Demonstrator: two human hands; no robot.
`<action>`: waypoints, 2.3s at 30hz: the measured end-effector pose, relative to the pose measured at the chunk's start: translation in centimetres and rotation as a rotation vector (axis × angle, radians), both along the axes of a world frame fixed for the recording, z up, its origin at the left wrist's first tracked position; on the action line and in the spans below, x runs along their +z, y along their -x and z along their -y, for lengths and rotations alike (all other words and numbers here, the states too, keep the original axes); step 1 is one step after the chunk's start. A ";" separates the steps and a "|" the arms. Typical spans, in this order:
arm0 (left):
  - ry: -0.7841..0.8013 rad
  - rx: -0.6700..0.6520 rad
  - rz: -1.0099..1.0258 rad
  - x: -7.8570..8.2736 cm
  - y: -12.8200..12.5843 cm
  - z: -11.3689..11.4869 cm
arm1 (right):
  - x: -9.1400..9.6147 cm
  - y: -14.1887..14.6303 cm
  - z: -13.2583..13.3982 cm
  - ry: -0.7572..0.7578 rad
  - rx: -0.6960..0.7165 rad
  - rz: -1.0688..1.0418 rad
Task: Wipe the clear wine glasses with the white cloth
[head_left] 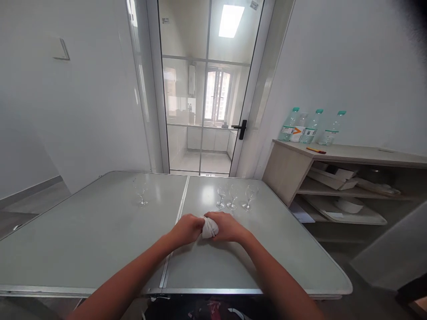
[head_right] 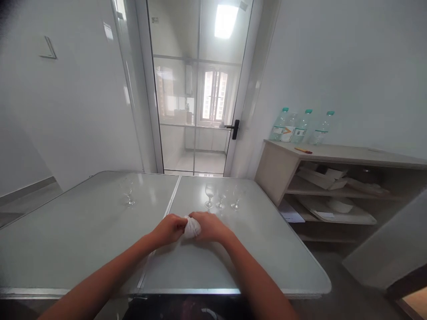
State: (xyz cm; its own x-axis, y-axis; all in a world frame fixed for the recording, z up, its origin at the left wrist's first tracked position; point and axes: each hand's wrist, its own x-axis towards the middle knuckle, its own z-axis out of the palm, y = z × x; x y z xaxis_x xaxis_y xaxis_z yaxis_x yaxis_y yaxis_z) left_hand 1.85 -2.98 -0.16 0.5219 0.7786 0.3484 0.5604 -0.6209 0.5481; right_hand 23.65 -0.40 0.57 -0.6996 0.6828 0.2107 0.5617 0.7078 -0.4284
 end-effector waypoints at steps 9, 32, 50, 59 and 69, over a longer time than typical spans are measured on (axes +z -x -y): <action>0.846 -0.039 0.480 0.2 1.0 -1.2 | 0.3 1.1 0.8 -0.526 0.042 0.001; 0.066 0.244 0.447 -1.1 -0.4 -0.5 | -2.1 0.4 -2.5 0.389 -0.398 -0.986; -0.017 0.350 0.350 -1.5 0.0 -1.1 | -1.1 -0.3 -2.5 0.151 -0.487 -0.947; -0.214 0.303 0.136 -2.3 0.9 -1.6 | -0.9 -1.4 -2.2 0.412 -0.099 -0.711; -0.283 0.110 -0.008 -1.7 1.9 -1.4 | -0.4 -2.8 -1.8 0.817 0.147 -0.584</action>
